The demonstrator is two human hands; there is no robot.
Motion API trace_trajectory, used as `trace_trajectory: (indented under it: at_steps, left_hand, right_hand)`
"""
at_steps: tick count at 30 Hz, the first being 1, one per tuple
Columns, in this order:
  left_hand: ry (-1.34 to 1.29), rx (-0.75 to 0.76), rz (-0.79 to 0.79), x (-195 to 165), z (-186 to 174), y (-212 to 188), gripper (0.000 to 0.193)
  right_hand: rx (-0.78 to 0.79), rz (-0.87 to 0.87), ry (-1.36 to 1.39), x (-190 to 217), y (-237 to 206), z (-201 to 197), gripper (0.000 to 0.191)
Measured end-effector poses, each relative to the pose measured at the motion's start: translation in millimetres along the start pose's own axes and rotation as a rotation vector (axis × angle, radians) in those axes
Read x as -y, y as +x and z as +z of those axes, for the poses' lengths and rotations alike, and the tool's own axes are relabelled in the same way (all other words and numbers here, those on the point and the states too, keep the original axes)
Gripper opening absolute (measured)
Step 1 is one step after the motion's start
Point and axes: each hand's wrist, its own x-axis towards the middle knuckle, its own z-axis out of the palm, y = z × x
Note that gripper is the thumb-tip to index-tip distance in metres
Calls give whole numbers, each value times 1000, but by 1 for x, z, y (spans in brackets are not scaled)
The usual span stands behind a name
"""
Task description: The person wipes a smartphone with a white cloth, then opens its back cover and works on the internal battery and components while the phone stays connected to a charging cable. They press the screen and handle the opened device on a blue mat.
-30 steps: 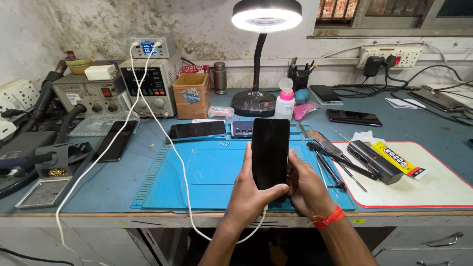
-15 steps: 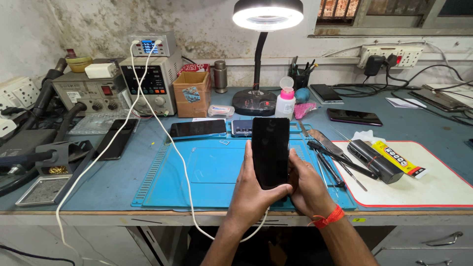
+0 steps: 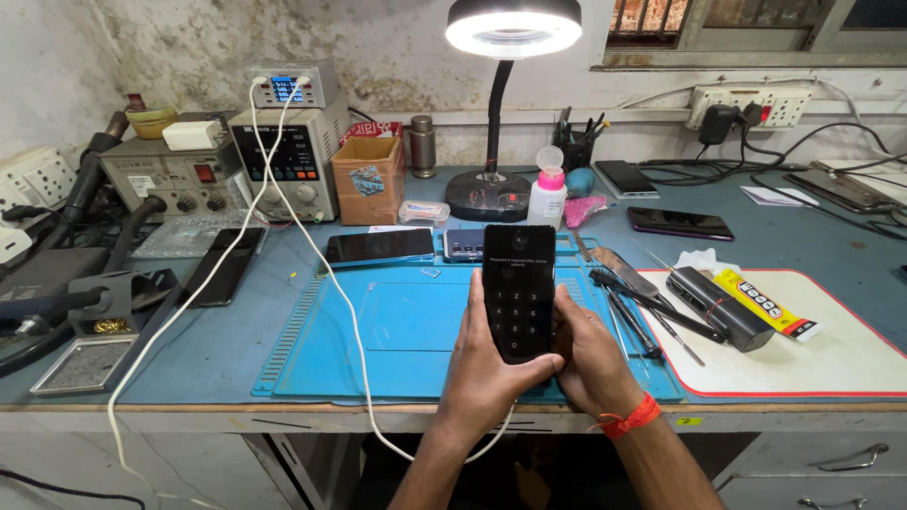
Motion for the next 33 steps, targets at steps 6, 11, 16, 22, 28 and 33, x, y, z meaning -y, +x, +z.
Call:
trace_trajectory:
  at_steps: [6,11,16,22,28,33]
  left_hand:
    - [4,-8,-20,-3,0,0,133]
    - [17,-23,-66,-5,-1,1,133]
    - [-168,-25,-95,1,-2,2,110]
    - [-584,-6,-196,24,-7,11,47]
    - [-661,20,-339,37,-11,10,35]
    - [-656,-26,-354,33,-10,11,34]
  right_hand:
    - [-1,-14,-5,-2,1,-1,48]
    - [87,2,-53,-3,0,-6,44]
    - [104,-38,-65,-5,1,-11,36]
    - [42,-41,5,-5,0,-8,36]
    - [55,-44,10,-2,-2,-3,41]
    - [66,-54,-25,-1,-3,3,45]
